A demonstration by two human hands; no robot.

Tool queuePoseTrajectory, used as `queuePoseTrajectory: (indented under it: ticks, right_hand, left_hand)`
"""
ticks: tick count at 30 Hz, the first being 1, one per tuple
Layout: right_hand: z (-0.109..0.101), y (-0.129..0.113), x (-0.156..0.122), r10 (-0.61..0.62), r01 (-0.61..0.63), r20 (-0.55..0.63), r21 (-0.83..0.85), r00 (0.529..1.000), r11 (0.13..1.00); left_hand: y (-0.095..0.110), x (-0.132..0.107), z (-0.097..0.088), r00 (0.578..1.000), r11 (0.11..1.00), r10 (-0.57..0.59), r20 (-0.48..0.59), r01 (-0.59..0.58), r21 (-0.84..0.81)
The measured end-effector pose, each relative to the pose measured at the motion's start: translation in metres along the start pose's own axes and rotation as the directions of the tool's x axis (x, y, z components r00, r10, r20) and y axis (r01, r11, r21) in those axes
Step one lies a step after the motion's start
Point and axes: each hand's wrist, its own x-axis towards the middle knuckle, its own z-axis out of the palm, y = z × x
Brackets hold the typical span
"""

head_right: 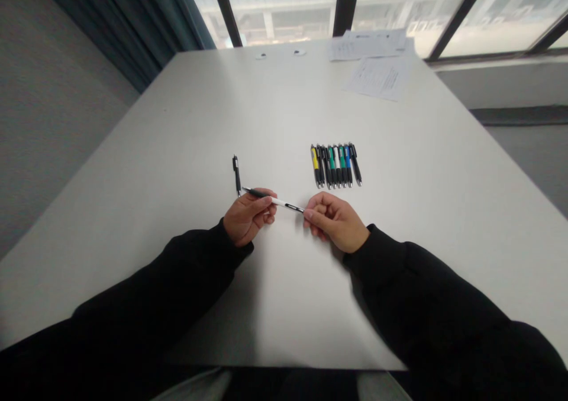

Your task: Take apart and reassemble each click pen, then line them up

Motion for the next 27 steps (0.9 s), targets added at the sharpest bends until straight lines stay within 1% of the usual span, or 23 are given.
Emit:
queuePoseTrajectory:
  ticks: [1,2,4,6,8,9,12,14,17,20,27]
  right_hand:
    - [-0.004,-0.001,0.002,0.003,0.001,-0.062,0.069,0.998,0.998]
    - [-0.007,-0.001,0.005,0.012,0.004,-0.111,0.141,0.994,0.99]
    - [-0.011,-0.003,0.012,0.041,0.001,-0.154,0.266,0.987,0.964]
    - [-0.009,-0.006,0.021,0.06,-0.013,-0.123,0.357,0.991,0.934]
    - [-0.001,-0.007,0.033,0.063,-0.041,-0.035,0.442,0.997,0.896]
    - [0.005,-0.007,0.039,0.065,-0.063,0.013,0.473,0.998,0.879]
    - [0.021,-0.005,0.054,0.074,-0.15,0.17,0.498,0.983,0.854]
    - [0.028,-0.004,0.061,0.085,-0.179,0.209,0.489,0.974,0.853]
    - [0.031,-0.003,0.064,0.108,-0.195,0.204,0.476,0.973,0.858]
    - [0.028,-0.003,0.064,0.119,-0.205,0.21,0.458,0.97,0.865]
    - [0.028,-0.003,0.065,0.083,-0.181,0.227,0.456,0.97,0.871]
  left_hand:
    - [-0.001,-0.001,0.0,1.0,0.999,-0.017,0.008,0.016,0.043]
    - [-0.002,-0.004,0.001,0.998,0.994,-0.044,0.039,0.04,0.098]
    - [-0.006,-0.008,0.005,0.983,0.972,-0.122,0.135,0.09,0.218]
    - [-0.01,-0.012,0.012,0.959,0.942,-0.2,0.201,0.132,0.308]
    - [-0.014,-0.013,0.018,0.945,0.924,-0.229,0.234,0.136,0.358]
    - [-0.016,-0.013,0.021,0.948,0.924,-0.22,0.23,0.127,0.361]
    - [-0.02,-0.009,0.022,0.963,0.937,-0.162,0.215,0.082,0.338]
    - [-0.021,-0.007,0.02,0.969,0.945,-0.133,0.208,0.061,0.32]
    - [-0.021,-0.007,0.018,0.973,0.955,-0.118,0.197,0.057,0.291]
    - [-0.02,-0.009,0.018,0.968,0.952,-0.134,0.212,0.067,0.297]
    - [-0.021,-0.01,0.017,0.961,0.954,-0.122,0.249,0.045,0.296]
